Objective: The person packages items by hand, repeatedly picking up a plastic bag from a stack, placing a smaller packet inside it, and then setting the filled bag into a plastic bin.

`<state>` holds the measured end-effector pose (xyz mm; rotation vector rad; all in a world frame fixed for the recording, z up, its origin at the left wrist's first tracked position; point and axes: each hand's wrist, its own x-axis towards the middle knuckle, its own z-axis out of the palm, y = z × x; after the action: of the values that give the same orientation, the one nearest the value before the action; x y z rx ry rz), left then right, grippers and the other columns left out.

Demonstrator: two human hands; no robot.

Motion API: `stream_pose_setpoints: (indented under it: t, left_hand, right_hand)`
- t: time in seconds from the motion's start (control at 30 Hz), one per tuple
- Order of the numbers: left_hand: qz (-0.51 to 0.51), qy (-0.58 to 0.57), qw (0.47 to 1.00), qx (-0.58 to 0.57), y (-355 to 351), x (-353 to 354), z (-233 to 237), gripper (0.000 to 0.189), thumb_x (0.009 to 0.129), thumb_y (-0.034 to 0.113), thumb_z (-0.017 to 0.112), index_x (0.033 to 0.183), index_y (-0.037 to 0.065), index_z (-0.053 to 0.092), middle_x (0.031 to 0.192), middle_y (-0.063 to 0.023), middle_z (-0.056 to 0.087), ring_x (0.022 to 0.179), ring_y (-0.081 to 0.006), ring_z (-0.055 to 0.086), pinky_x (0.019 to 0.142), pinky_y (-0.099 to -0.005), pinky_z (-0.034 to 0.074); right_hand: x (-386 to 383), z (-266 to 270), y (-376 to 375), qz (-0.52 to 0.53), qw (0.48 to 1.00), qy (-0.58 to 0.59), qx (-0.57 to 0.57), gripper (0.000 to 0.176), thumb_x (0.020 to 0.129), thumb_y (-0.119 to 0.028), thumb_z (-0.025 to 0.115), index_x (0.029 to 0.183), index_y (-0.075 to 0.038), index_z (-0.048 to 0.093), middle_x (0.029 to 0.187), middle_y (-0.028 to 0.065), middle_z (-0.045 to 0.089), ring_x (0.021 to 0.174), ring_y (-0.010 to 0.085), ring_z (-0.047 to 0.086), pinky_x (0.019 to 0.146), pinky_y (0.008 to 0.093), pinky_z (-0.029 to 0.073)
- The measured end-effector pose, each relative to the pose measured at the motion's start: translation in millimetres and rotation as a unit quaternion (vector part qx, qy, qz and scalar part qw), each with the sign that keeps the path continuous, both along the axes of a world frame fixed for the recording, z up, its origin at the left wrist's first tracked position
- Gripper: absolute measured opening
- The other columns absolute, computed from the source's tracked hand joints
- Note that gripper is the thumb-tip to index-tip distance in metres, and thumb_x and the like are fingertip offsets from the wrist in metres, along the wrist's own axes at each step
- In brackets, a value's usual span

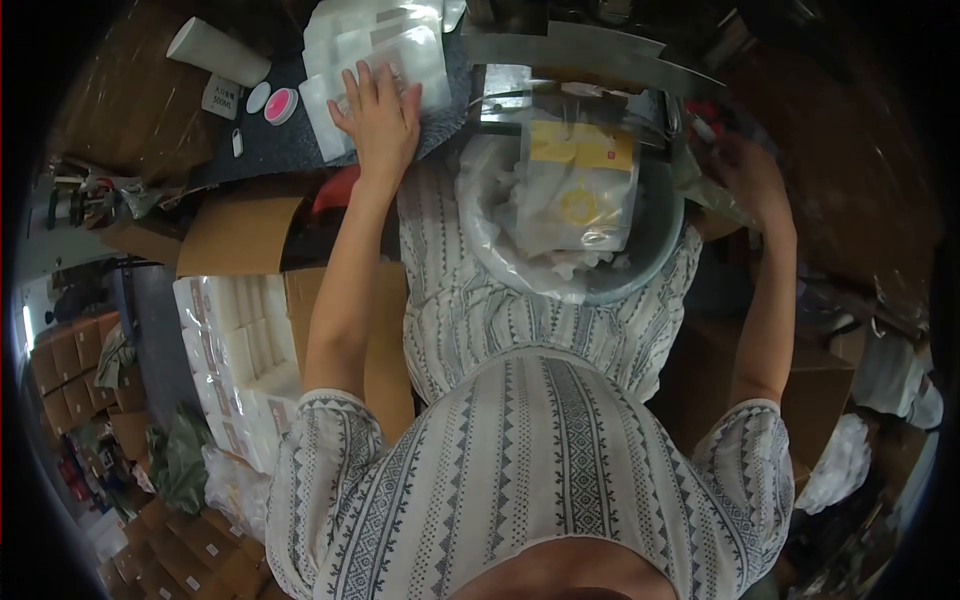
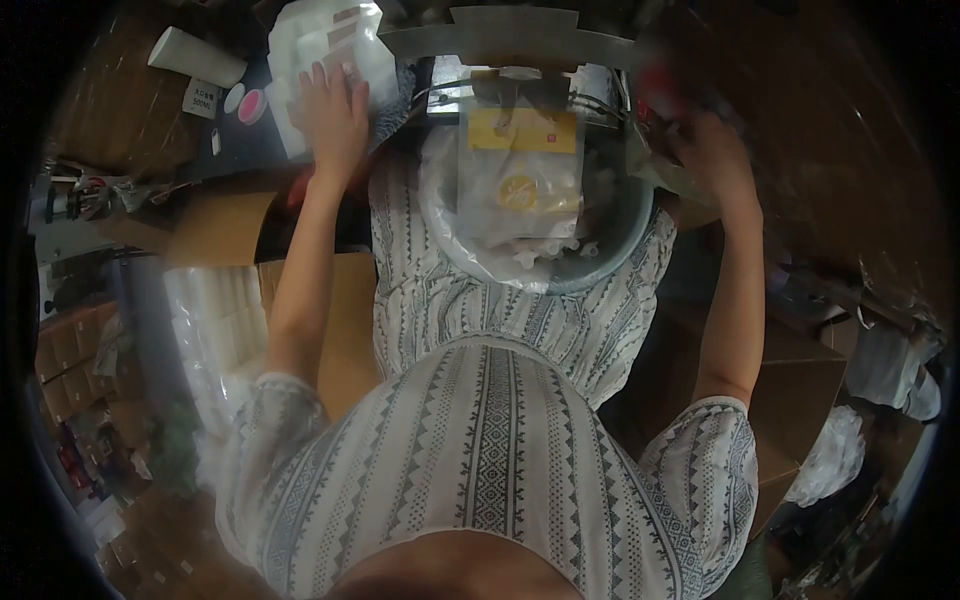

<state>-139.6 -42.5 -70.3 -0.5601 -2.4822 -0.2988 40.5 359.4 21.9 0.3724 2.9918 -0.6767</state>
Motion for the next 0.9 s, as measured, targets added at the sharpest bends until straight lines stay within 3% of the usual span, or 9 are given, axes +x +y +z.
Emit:
stream_pose_setpoints:
  t: [0.1, 0.17, 0.23, 0.4, 0.5, 0.67, 0.77, 0.83, 0.9]
  left_hand:
    - [-0.018, -0.01, 0.999, -0.036, 3, 57, 4, 0.054, 0.089, 0.038, 0.054, 0.132, 0.006, 0.044, 0.14, -0.019, 0.04, 0.13, -0.0409, 0.034, 0.101, -0.0611, 0.022]
    - [-0.061, -0.037, 0.997, -0.037, -5, 76, 8, 0.048, 0.089, 0.032, 0.057, 0.128, 0.005, 0.047, 0.135, -0.0188, 0.045, 0.126, -0.0401, 0.039, 0.1, -0.0565, 0.029]
    - [-0.046, -0.114, 0.992, -0.016, -14, 81, 22, 0.031, 0.086, 0.018, 0.062, 0.114, 0.006, 0.058, 0.109, -0.0143, 0.059, 0.102, -0.0341, 0.056, 0.084, -0.0422, 0.044]
    - [-0.067, -0.085, 0.988, 0.112, 2, 116, 64, 0.011, 0.08, 0.007, 0.064, 0.09, 0.006, 0.065, 0.081, -0.0094, 0.06, 0.071, -0.0301, 0.06, 0.06, -0.0362, 0.046]
    - [-0.096, -0.093, 0.982, 0.131, 18, 136, 83, 0.007, 0.079, 0.008, 0.064, 0.085, 0.006, 0.066, 0.077, -0.0093, 0.06, 0.067, -0.031, 0.06, 0.057, -0.0374, 0.045]
    - [-0.209, -0.23, 0.942, 0.126, 41, 146, 74, 0.008, 0.081, 0.011, 0.064, 0.087, 0.008, 0.068, 0.076, -0.0112, 0.062, 0.065, -0.0312, 0.059, 0.058, -0.0365, 0.046]
    - [-0.262, -0.388, 0.854, 0.228, 67, 143, 63, 0.014, 0.085, 0.016, 0.064, 0.091, 0.004, 0.069, 0.073, -0.0099, 0.065, 0.062, -0.024, 0.062, 0.057, -0.0321, 0.046]
    - [-0.173, -0.622, 0.68, 0.348, 84, 129, 64, 0.023, 0.088, 0.021, 0.063, 0.094, -0.001, 0.068, 0.078, -0.0104, 0.068, 0.069, -0.0156, 0.065, 0.059, -0.0268, 0.048]
    - [-0.166, -0.629, 0.654, 0.385, 98, 103, 58, 0.024, 0.088, 0.02, 0.064, 0.096, -0.003, 0.067, 0.081, -0.0089, 0.068, 0.073, -0.0136, 0.065, 0.061, -0.0239, 0.048]
  right_hand:
    - [8, 3, -2, -0.074, 0.996, 0.047, -0.006, 0.028, 0.08, -0.018, 0.066, 0.102, -0.001, 0.065, 0.09, 0.0191, 0.067, 0.083, 0.0317, 0.066, 0.074, 0.0361, 0.05]
    - [11, 13, -10, -0.084, 0.975, 0.094, -0.183, 0.027, 0.079, -0.015, 0.068, 0.102, -0.001, 0.065, 0.089, 0.0142, 0.067, 0.078, 0.0232, 0.066, 0.072, 0.0306, 0.049]
    - [15, 31, -40, -0.032, 0.97, 0.121, -0.208, 0.026, 0.079, -0.014, 0.069, 0.102, -0.002, 0.066, 0.089, 0.0115, 0.067, 0.078, 0.0194, 0.065, 0.072, 0.0285, 0.049]
    - [1, 37, -106, 0.159, 0.95, 0.158, -0.219, 0.027, 0.078, -0.008, 0.07, 0.104, -0.004, 0.065, 0.091, 0.0041, 0.064, 0.084, 0.0137, 0.06, 0.076, 0.0281, 0.045]
    - [-12, 29, -128, 0.273, 0.914, 0.295, -0.051, 0.026, 0.077, -0.01, 0.071, 0.101, -0.004, 0.065, 0.094, 0.0065, 0.065, 0.092, 0.0184, 0.061, 0.08, 0.0296, 0.045]
    - [-11, 29, -129, 0.29, 0.918, 0.148, -0.227, 0.025, 0.079, -0.01, 0.069, 0.103, -0.005, 0.065, 0.097, 0.0087, 0.065, 0.091, 0.0222, 0.062, 0.08, 0.0313, 0.048]
    - [-12, 14, -113, 0.167, 0.937, 0.136, -0.274, 0.024, 0.081, -0.008, 0.067, 0.105, -0.004, 0.064, 0.099, 0.009, 0.065, 0.089, 0.0211, 0.063, 0.079, 0.0308, 0.049]
    - [-9, 15, -102, 0.13, 0.948, 0.162, -0.24, 0.025, 0.082, -0.009, 0.067, 0.107, -0.004, 0.064, 0.1, 0.0092, 0.065, 0.09, 0.0203, 0.063, 0.079, 0.03, 0.048]
    - [-5, 17, -91, 0.093, 0.956, 0.186, -0.206, 0.027, 0.082, -0.01, 0.066, 0.109, -0.004, 0.063, 0.101, 0.0094, 0.065, 0.09, 0.0195, 0.063, 0.079, 0.0293, 0.048]
